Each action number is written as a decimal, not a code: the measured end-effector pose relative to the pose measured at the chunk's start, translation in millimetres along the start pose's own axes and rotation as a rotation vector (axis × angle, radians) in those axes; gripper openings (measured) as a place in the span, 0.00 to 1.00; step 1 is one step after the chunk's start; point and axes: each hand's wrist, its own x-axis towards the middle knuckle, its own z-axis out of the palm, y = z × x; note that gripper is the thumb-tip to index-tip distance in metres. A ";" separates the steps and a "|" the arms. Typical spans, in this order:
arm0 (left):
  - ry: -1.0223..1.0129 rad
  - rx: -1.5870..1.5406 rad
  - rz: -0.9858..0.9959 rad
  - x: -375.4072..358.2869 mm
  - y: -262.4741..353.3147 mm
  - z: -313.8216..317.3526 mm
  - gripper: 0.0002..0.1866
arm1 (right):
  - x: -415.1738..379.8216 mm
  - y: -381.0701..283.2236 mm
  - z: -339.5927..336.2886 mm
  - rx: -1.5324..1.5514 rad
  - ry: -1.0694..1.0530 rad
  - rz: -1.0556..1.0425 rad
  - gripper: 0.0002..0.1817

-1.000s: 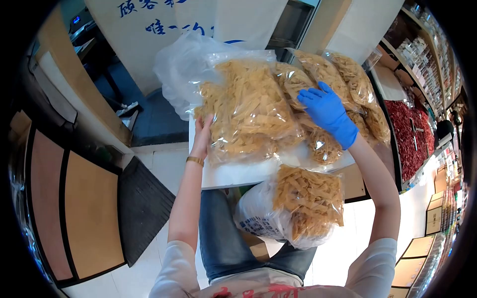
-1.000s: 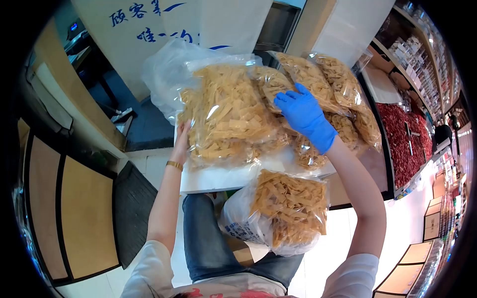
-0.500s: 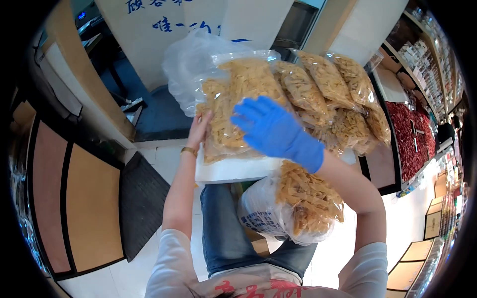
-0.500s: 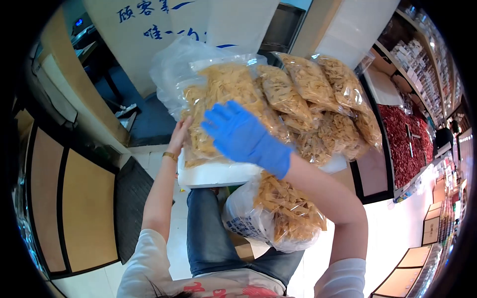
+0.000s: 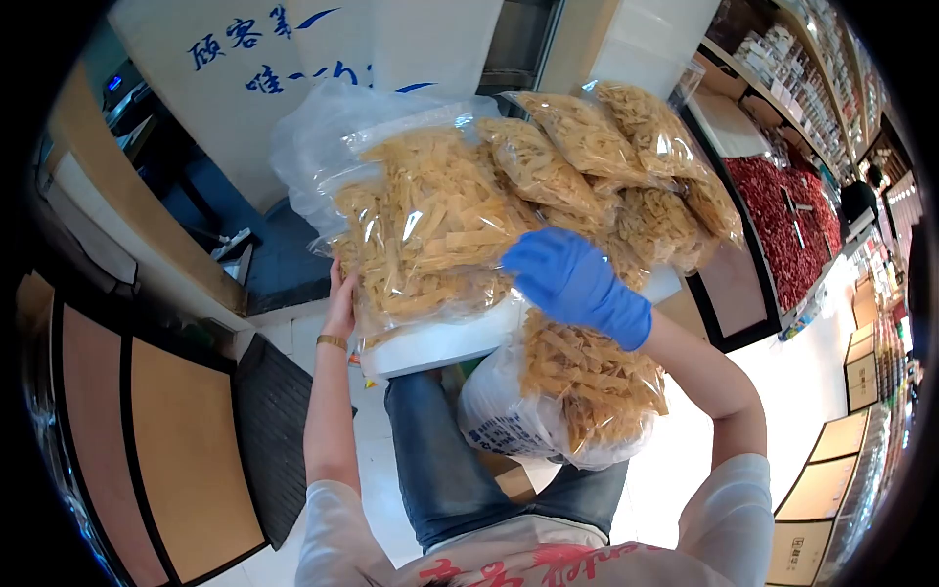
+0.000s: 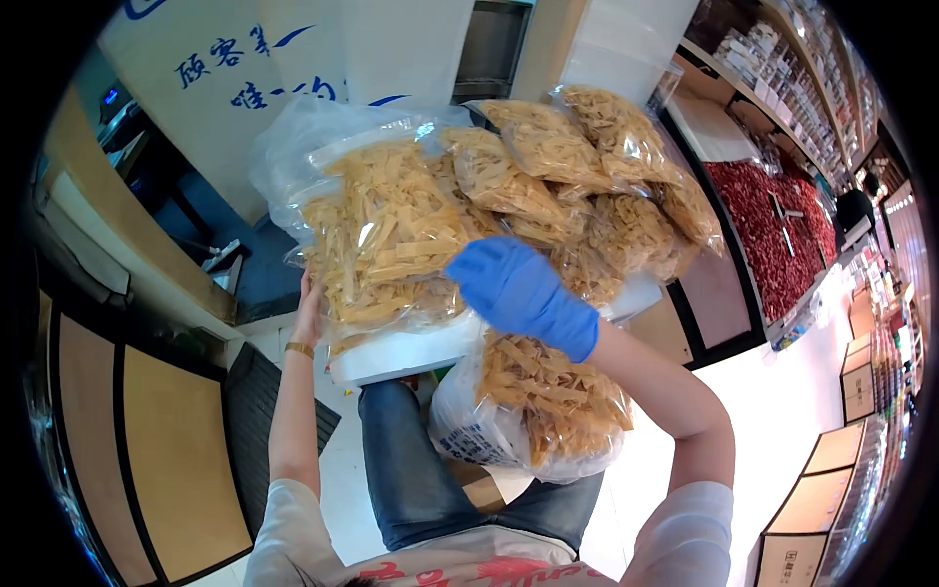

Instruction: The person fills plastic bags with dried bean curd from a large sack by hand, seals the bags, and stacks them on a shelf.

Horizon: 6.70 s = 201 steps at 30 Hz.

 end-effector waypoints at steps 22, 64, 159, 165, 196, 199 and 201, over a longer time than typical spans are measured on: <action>-0.004 0.099 -0.053 -2.5 9.6 10.2 0.34 | -53.8 120.9 160.2 2.068 1.302 1.275 0.02; -0.043 0.041 -0.138 1.1 -6.2 49.7 0.46 | 80.4 -57.0 138.6 -0.266 -0.077 -0.146 0.33; 0.057 0.068 -0.040 -18.2 -26.6 4.8 0.39 | 108.7 -45.4 -47.2 -0.632 -0.060 0.213 0.49; 0.060 0.171 -0.050 -19.3 -17.5 -10.6 0.38 | 7.3 -53.9 -59.4 -0.148 -0.108 -0.053 0.31; 0.169 0.210 -0.167 -51.3 -16.4 -37.7 0.37 | -257.9 -69.5 38.8 0.508 -0.053 1.319 0.58; 0.158 0.216 -0.166 -57.5 -17.6 -35.7 0.38 | -242.1 -70.4 26.2 0.591 -0.128 1.427 0.52; 0.194 0.202 -0.160 -59.1 -21.0 -37.0 0.39 | -268.0 -68.7 58.9 0.709 0.241 1.242 0.47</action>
